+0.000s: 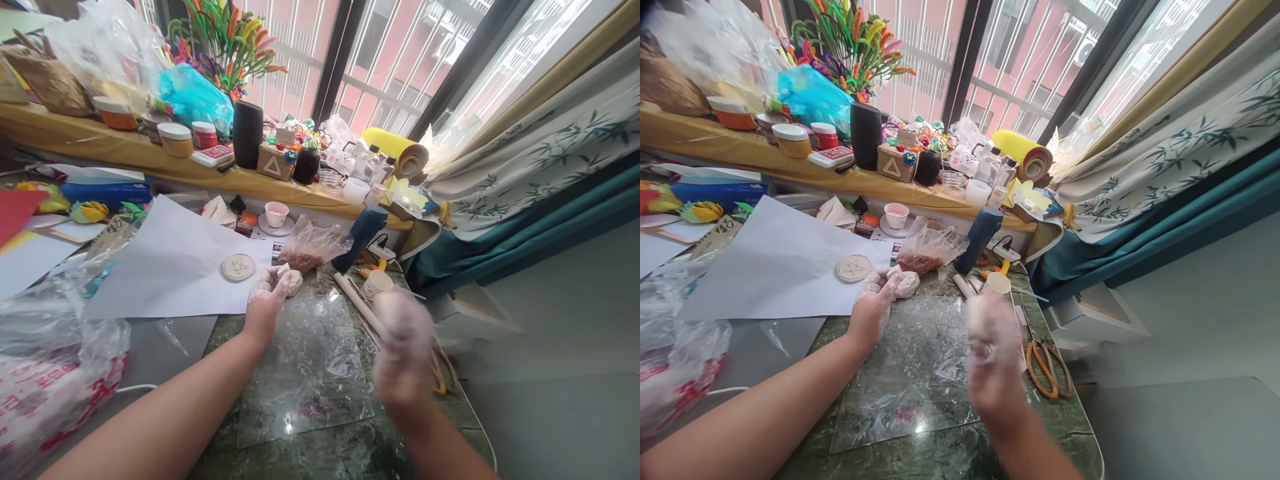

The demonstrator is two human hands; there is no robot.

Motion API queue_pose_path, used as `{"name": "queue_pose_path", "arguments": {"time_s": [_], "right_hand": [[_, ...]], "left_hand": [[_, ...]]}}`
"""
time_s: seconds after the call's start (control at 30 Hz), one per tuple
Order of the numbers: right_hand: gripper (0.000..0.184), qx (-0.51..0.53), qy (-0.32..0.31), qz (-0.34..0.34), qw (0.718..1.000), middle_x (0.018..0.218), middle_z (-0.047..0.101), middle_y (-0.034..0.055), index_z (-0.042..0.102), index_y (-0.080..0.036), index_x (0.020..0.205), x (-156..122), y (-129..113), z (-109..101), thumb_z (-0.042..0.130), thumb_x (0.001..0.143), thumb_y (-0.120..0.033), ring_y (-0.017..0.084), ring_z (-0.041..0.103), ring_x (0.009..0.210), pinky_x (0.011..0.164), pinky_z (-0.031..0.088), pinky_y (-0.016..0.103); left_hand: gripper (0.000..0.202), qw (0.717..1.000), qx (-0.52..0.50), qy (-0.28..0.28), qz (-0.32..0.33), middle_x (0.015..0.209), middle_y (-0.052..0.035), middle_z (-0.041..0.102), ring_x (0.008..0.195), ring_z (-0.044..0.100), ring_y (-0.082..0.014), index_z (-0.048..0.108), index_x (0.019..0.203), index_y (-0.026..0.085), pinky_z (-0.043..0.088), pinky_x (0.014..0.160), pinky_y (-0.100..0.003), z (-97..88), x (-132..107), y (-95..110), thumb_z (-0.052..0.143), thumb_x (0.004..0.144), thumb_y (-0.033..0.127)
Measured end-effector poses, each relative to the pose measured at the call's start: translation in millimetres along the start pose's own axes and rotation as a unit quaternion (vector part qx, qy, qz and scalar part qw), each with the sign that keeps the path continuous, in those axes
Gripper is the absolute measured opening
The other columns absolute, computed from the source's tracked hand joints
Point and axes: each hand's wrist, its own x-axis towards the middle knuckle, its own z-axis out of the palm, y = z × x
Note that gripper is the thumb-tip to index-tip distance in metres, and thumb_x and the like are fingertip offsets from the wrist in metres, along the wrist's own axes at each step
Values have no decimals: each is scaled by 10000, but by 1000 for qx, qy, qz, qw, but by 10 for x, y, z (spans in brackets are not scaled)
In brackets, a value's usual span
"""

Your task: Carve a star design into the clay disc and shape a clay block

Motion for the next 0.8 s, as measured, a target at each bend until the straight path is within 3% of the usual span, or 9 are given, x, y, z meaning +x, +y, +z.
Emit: {"name": "queue_pose_path", "arguments": {"time_s": [0.07,0.13,0.27,0.43,0.57,0.8], "right_hand": [[535,-76,-165,-61,981,1537,582,129,492,-306,1532,-363,31,177,594,1008,-277,365,566,1415,1153,497,631],[527,-122,-223,-42,966,1525,590,149,503,-269,1517,-613,60,302,595,998,-263,370,566,1407,1137,507,640],[450,-122,-210,39,969,1496,608,157,551,-237,1458,-635,77,413,568,1014,-310,348,563,1403,1147,503,606],[566,-140,-269,59,951,1612,505,201,501,-185,1543,-472,123,679,559,1024,-404,407,449,1509,1202,396,690],[471,-165,-267,71,947,1588,523,215,604,-180,1421,-495,120,825,604,1000,-391,428,403,1533,1238,293,723],[411,-128,-279,104,946,1333,667,158,660,-193,1189,-404,47,770,792,842,-369,367,606,1255,1119,475,578]], "left_hand": [[370,1000,3,4,2,929,-24,701,849,639,-162,653,1016,191,483,799,-285,-1,8,-13,823,830,462],[385,1000,8,7,5,933,-27,704,846,642,-165,659,1022,187,482,788,-283,1,18,-31,826,823,471],[403,1000,12,-5,11,931,-30,708,842,647,-167,660,1039,187,481,769,-280,12,21,-42,827,821,482],[388,1000,9,-12,9,903,-19,701,787,621,-147,660,1001,190,471,737,-271,24,-3,-5,834,807,478],[396,1000,20,-12,13,908,-26,703,800,625,-154,668,1016,187,475,748,-278,18,-6,-19,831,811,484],[355,1000,20,-2,3,845,-19,681,722,568,-141,680,970,191,466,714,-293,55,-23,53,844,801,456]]}}
